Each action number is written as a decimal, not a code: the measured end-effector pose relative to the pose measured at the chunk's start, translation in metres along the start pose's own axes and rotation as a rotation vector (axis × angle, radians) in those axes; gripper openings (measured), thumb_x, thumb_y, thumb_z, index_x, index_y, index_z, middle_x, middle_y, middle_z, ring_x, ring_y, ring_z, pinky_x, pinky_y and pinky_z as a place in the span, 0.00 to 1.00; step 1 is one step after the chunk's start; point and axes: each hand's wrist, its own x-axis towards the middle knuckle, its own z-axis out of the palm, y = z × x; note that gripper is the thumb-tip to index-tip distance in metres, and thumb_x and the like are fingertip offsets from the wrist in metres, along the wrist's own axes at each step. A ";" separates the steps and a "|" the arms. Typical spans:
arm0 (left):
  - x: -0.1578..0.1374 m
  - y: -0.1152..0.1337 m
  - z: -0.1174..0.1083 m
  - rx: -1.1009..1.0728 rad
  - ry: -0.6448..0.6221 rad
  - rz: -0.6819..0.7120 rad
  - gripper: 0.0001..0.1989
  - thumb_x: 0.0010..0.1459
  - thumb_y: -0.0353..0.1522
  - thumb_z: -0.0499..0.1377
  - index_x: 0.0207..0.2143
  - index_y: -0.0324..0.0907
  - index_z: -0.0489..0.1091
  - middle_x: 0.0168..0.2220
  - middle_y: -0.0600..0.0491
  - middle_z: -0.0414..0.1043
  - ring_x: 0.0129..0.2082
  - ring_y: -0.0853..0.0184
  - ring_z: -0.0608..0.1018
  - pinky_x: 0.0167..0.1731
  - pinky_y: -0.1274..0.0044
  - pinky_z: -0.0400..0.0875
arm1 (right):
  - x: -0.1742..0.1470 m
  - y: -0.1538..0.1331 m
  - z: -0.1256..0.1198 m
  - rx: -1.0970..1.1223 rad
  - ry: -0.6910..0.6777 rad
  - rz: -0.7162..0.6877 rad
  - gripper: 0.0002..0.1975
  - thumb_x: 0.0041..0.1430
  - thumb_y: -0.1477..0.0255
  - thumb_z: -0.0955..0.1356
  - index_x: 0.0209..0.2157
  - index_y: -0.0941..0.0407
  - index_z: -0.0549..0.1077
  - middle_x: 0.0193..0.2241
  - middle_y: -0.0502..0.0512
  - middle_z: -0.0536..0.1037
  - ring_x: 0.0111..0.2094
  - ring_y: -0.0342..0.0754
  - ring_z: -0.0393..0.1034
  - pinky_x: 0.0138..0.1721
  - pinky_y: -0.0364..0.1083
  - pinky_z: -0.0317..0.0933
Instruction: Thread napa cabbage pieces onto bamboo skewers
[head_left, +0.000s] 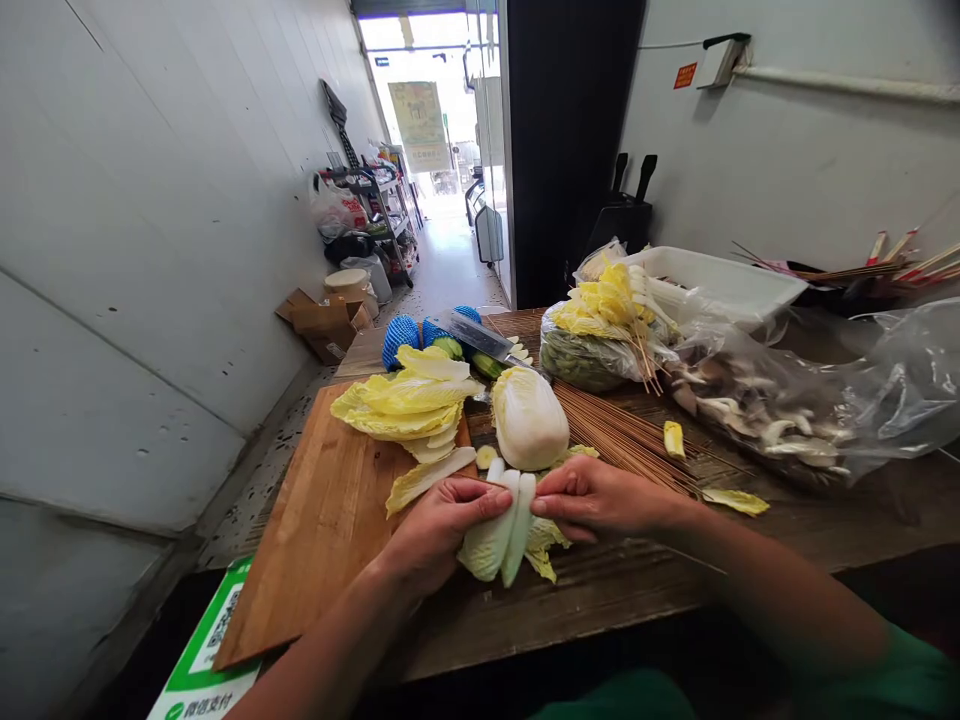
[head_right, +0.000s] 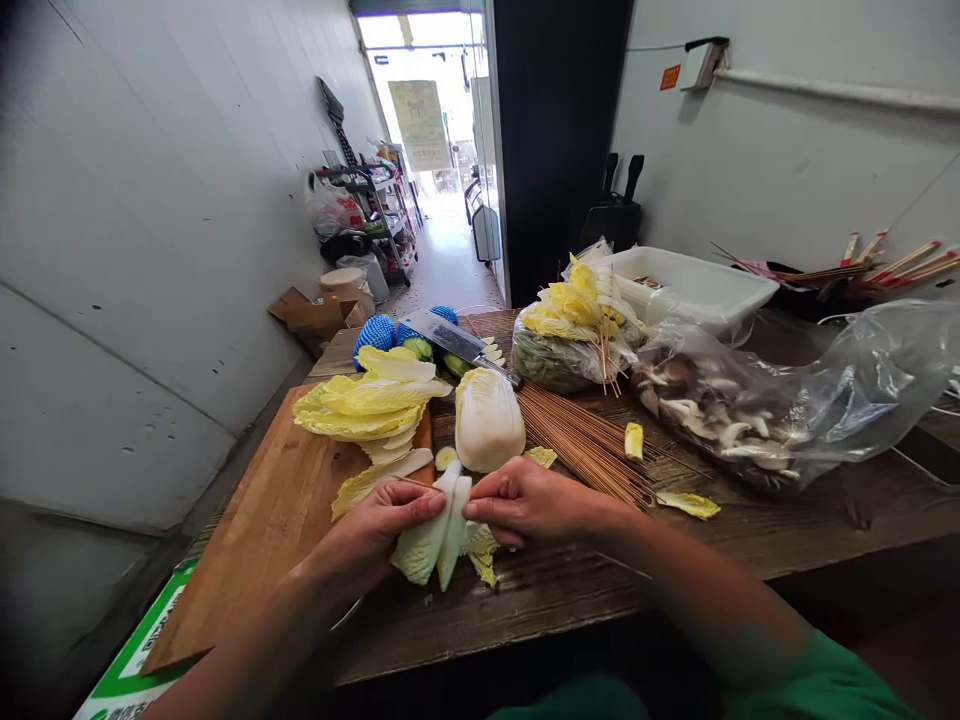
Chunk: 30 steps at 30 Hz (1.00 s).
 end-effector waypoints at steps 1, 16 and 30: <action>0.001 0.000 0.002 -0.007 0.001 0.020 0.11 0.43 0.35 0.67 0.27 0.35 0.77 0.24 0.50 0.74 0.21 0.72 0.71 0.23 0.81 0.63 | 0.000 -0.001 -0.001 -0.004 0.010 -0.006 0.20 0.59 0.60 0.62 0.18 0.58 0.59 0.11 0.42 0.59 0.13 0.34 0.47 0.15 0.38 0.42; 0.007 -0.010 0.019 1.535 0.146 0.593 0.10 0.54 0.29 0.55 0.38 0.42 0.73 0.37 0.46 0.75 0.43 0.56 0.70 0.47 0.65 0.59 | -0.017 -0.012 -0.041 0.459 0.711 -0.505 0.19 0.54 0.58 0.67 0.21 0.56 0.59 0.09 0.40 0.62 0.08 0.33 0.45 0.10 0.36 0.41; 0.005 -0.001 0.031 1.704 0.020 0.490 0.20 0.52 0.38 0.59 0.48 0.45 0.69 0.37 0.47 0.71 0.40 0.57 0.70 0.42 0.67 0.60 | -0.005 -0.001 -0.030 0.403 0.646 -0.509 0.13 0.57 0.64 0.65 0.24 0.58 0.64 0.13 0.41 0.64 0.11 0.33 0.50 0.10 0.34 0.43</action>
